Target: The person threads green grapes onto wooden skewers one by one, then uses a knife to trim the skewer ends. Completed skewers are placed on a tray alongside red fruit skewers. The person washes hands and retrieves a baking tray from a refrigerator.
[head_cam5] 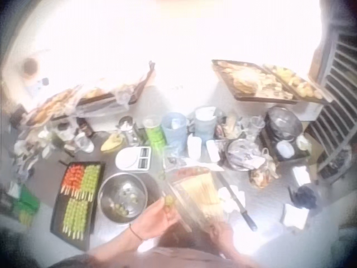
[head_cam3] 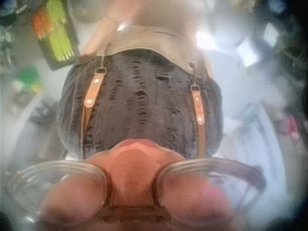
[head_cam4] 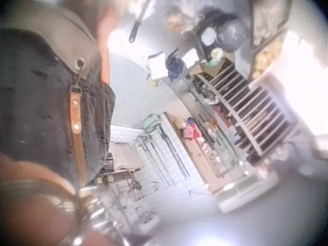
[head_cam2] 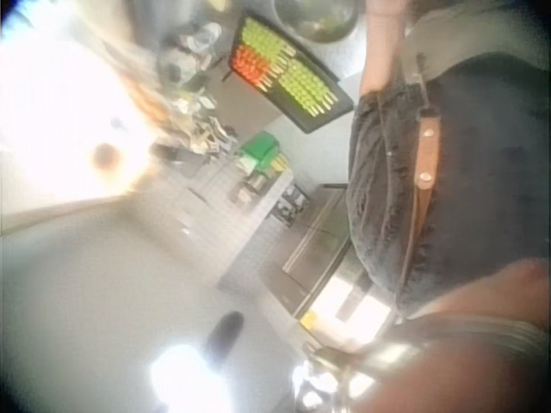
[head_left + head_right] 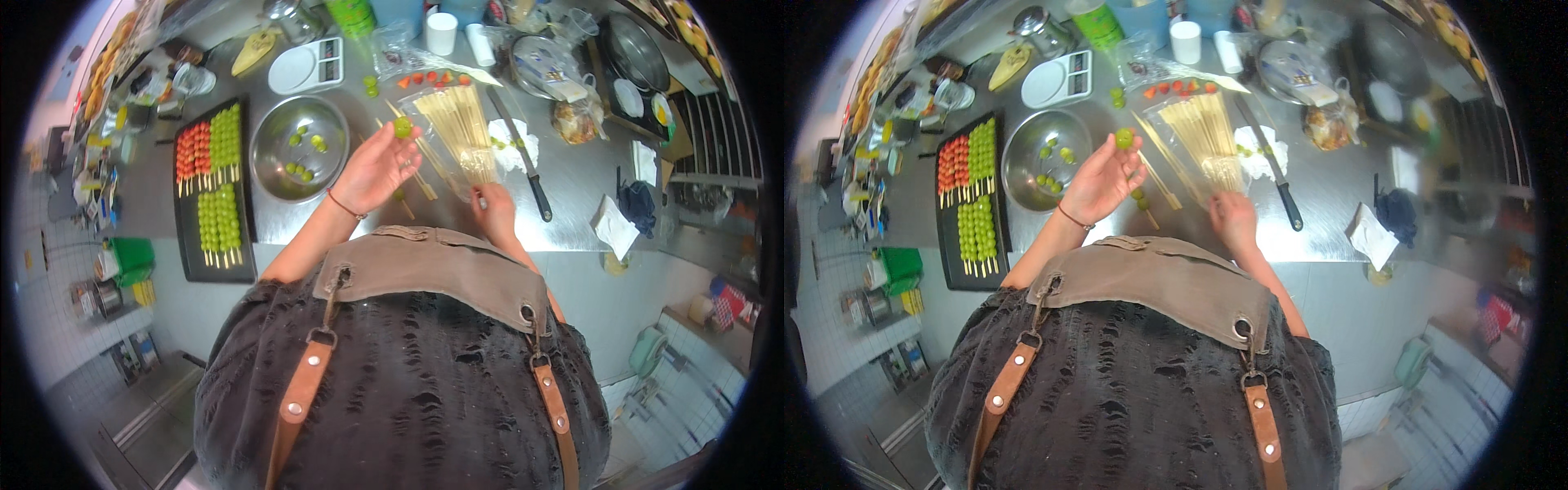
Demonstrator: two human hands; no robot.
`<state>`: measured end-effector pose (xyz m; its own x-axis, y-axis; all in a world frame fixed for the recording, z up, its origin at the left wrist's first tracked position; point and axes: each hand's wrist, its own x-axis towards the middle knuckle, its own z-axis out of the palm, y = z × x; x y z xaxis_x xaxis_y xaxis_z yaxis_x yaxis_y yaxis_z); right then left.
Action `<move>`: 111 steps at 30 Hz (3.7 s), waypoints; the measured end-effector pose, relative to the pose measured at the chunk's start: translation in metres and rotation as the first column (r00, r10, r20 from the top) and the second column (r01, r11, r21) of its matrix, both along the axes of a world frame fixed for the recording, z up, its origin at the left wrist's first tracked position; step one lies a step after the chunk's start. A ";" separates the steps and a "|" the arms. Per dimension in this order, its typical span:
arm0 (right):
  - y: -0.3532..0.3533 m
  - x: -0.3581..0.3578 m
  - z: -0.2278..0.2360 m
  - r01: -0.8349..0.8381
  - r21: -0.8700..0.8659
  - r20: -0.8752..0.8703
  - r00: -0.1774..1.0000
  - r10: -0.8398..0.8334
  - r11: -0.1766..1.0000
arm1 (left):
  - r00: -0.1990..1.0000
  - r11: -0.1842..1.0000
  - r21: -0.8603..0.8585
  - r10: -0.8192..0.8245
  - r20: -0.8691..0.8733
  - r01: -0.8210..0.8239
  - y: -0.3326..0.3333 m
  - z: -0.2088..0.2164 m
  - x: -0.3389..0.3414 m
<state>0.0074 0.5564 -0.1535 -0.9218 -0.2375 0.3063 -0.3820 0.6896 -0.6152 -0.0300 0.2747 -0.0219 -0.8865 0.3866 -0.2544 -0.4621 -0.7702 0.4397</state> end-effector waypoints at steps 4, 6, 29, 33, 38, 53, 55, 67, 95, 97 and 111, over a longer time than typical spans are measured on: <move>-0.061 0.016 -0.013 -0.233 0.014 0.212 0.951 0.225 0.972 | 0.950 0.956 -0.021 0.292 0.110 -0.291 -0.069 -0.014 0.034; -0.083 0.019 -0.023 -0.271 0.011 0.276 0.926 0.257 0.963 | 0.900 0.909 -0.066 0.416 0.130 -0.411 -0.108 -0.017 0.058; -0.142 0.064 0.057 0.348 -0.493 0.713 0.687 0.141 0.797 | 0.910 0.847 -0.338 0.352 -0.220 -0.410 -0.248 0.006 0.107; -0.155 0.079 0.153 0.066 -0.504 0.562 0.782 0.269 0.861 | 0.894 0.867 -0.249 0.377 -0.240 -0.432 -0.263 0.010 0.094; -0.193 0.074 0.202 -0.127 -0.413 0.447 0.835 0.322 0.902 | 0.875 0.855 -0.264 0.356 -0.330 -0.447 -0.275 0.022 0.081; -0.210 0.062 0.200 -0.243 -0.376 0.377 0.841 0.387 0.894 | 0.851 0.808 -0.307 0.399 -0.341 -0.502 -0.280 0.021 0.089; -0.209 0.061 0.199 -0.246 -0.370 0.383 0.838 0.388 0.896 | 0.852 0.807 -0.308 0.406 -0.331 -0.504 -0.279 0.021 0.088; -0.204 0.056 0.194 -0.212 -0.363 0.450 0.813 0.370 0.907 | 0.909 0.842 -0.358 0.326 -0.261 -0.404 -0.267 0.025 0.086; -0.201 0.056 0.116 0.555 -0.722 0.686 0.650 0.326 0.413 | 0.950 -0.204 -0.934 -0.175 -0.260 -0.294 -0.306 -0.102 0.033; -0.199 0.056 0.111 0.555 -0.716 0.691 0.648 0.321 0.422 | 0.914 -0.372 -0.850 -0.305 -0.267 -0.372 -0.300 -0.124 0.018; -0.187 0.024 0.094 0.600 -0.613 0.762 0.620 0.185 0.515 | 0.884 -0.543 -0.742 -0.444 -0.144 -0.394 -0.283 -0.159 -0.033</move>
<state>0.0317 0.3696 -0.0597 -0.8691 -0.0363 -0.4933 0.4876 -0.2308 -0.8420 -0.0632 -0.0085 -0.1811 -1.0000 0.0020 0.0081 0.0047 0.9368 0.3498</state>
